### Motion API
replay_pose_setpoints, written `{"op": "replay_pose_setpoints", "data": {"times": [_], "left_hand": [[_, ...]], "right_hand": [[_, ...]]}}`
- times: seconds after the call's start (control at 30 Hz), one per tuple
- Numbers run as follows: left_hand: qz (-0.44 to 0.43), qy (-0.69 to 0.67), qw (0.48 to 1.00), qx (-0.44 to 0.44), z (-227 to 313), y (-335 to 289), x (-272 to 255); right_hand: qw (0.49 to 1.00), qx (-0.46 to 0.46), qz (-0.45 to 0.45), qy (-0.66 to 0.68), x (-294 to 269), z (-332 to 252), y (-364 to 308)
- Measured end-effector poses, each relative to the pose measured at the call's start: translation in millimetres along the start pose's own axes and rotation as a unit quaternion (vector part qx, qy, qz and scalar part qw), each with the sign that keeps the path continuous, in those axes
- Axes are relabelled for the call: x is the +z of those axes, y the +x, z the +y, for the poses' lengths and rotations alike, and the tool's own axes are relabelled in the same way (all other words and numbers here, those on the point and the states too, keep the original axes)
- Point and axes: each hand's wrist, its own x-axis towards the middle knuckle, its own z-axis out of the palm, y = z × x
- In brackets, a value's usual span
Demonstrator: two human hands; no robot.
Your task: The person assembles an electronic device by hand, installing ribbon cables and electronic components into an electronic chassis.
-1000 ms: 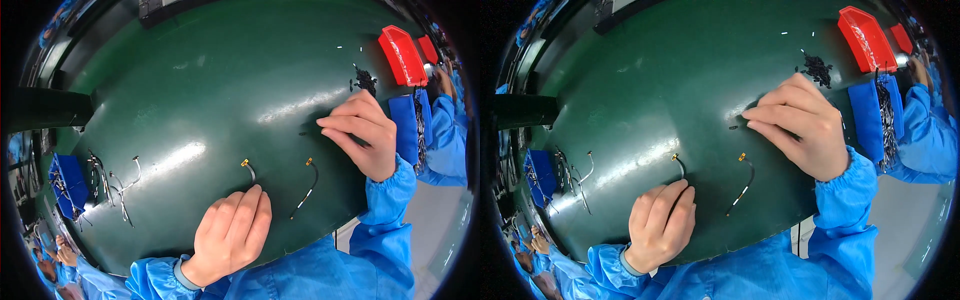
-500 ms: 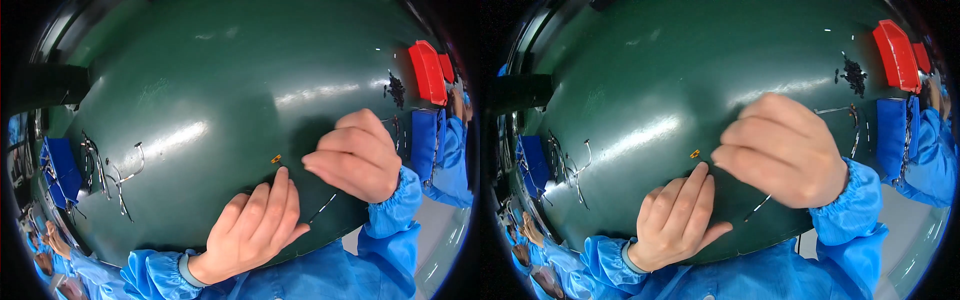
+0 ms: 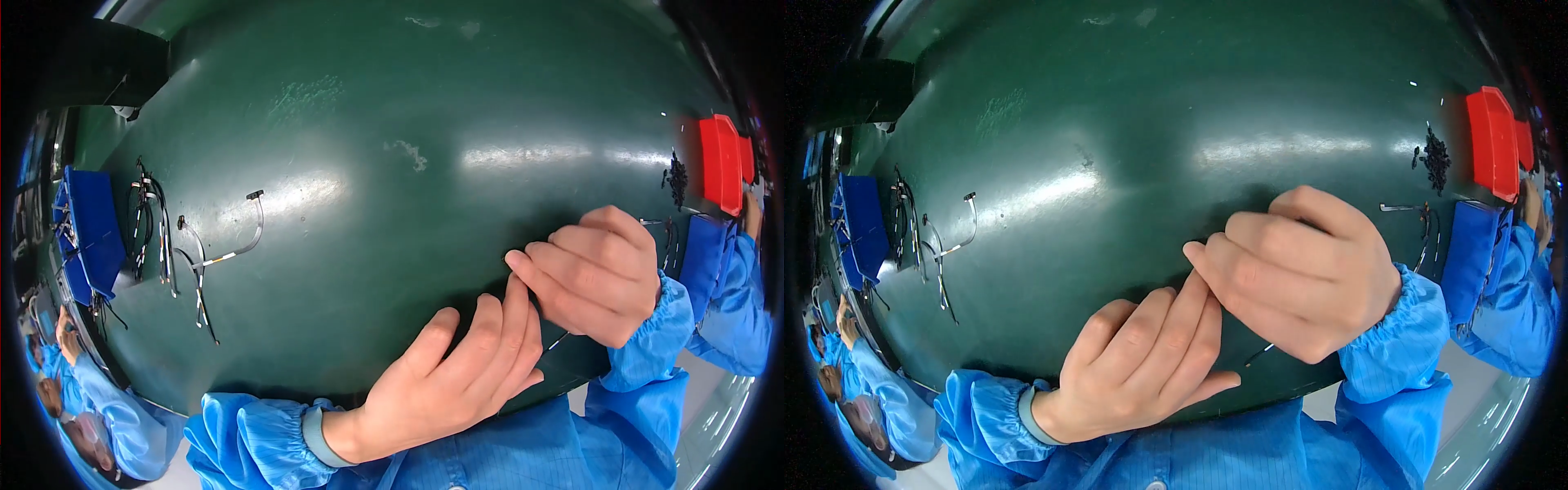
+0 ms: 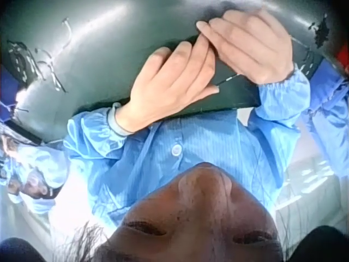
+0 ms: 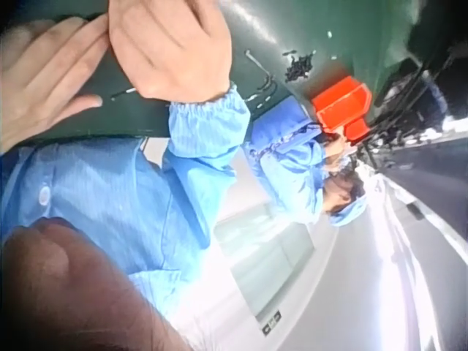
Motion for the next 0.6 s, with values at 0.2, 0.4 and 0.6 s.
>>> {"op": "replay_pose_setpoints", "data": {"times": [0.2, 0.4, 0.6], "left_hand": [[-0.005, 0.018, 1.0, 0.007, -1.7, 0.0, -4.2], [0.013, -0.114, 0.993, -0.042, 5.9, -8.3, -20.8], [-0.017, -0.34, 0.923, -0.179, -19.3, -17.9, -54.7]], "right_hand": [[0.994, 0.081, -0.047, 0.058, -9.9, -0.4, 17.0], [0.975, 0.14, 0.044, 0.168, 5.8, -3.4, 6.8], [0.985, 0.134, 0.056, 0.096, -35.6, -19.6, 26.8]]}}
